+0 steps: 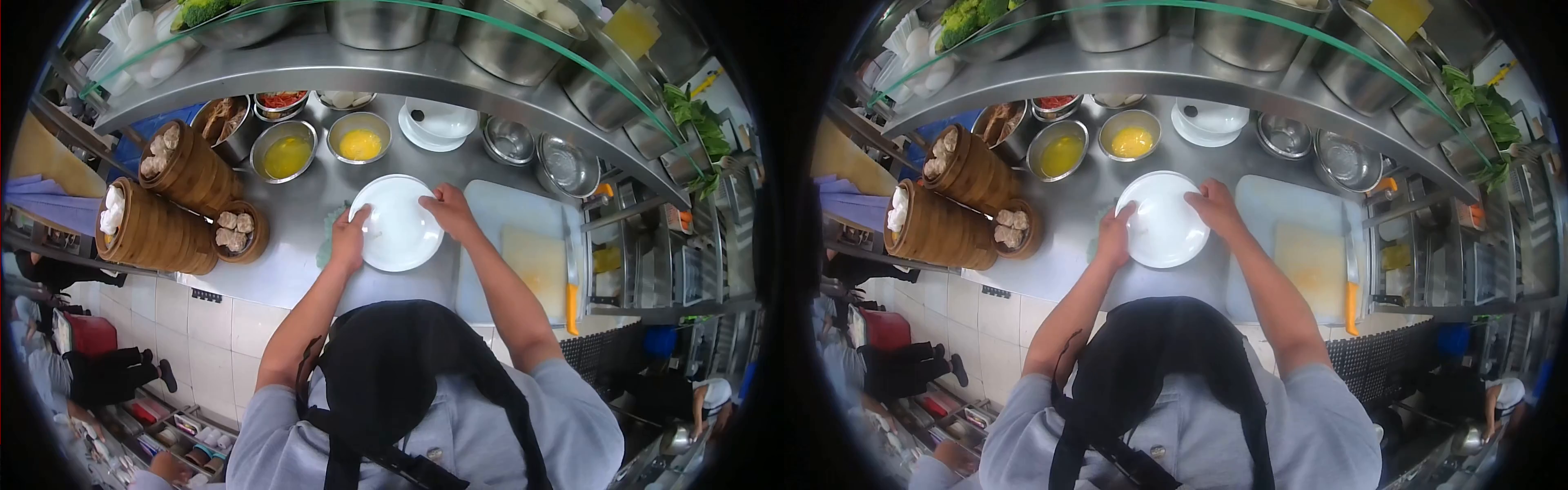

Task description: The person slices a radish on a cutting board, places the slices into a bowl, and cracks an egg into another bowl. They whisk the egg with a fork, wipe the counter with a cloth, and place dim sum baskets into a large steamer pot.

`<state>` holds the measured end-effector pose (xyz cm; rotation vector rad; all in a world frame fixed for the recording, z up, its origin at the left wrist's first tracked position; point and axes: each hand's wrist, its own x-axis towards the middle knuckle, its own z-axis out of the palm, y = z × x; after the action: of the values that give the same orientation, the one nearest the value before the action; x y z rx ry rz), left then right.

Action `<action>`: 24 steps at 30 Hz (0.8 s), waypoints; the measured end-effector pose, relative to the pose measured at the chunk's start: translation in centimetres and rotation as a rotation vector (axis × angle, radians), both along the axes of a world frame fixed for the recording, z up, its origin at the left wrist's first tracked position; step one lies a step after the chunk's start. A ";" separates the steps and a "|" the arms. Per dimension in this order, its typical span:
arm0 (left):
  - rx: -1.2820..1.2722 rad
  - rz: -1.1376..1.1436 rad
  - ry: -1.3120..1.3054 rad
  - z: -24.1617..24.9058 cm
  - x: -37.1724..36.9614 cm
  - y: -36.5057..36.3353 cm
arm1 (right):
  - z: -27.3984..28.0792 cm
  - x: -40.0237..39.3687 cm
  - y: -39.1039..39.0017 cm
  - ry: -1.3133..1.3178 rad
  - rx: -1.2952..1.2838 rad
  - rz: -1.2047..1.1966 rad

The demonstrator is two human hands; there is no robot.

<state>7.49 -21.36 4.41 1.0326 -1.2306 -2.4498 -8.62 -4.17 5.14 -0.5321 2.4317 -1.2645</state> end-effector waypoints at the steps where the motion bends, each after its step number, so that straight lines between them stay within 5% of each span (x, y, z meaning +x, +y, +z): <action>1: -0.115 -0.018 0.000 -0.2 0.2 -0.4 | 0.6 0.0 0.1 -0.094 -0.016 0.050; 5: -0.386 0.021 -0.033 -1.1 1.2 -2.8 | 1.5 -0.3 0.5 -0.004 -0.048 0.061; 7: -0.413 0.042 -0.028 -2.7 2.5 -5.5 | -0.4 -1.6 1.4 -0.108 -0.307 -0.040; 9: -0.882 0.123 -0.129 -4.1 3.8 -8.4 | -0.8 -2.5 2.5 -0.015 -0.220 -0.054; 13: -1.055 0.061 -0.333 -1.1 5.3 -10.6 | -1.2 -2.4 3.9 -0.041 -0.265 -0.180; 15: -1.662 -0.026 -0.546 0.0 4.6 -9.2 | 0.0 -1.5 4.5 -0.087 -0.270 -0.234; 22: -2.033 -0.348 -0.097 3.5 0.9 -0.9 | 2.8 1.4 4.3 -0.086 -0.455 -0.278; 24: -1.944 -0.464 -0.158 1.0 0.1 -1.3 | 2.9 1.8 4.6 -0.073 -0.438 -0.287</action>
<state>7.62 -22.68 5.41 0.2170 -2.8094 -0.2967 -6.86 0.41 8.03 -0.2403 2.2281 -1.9201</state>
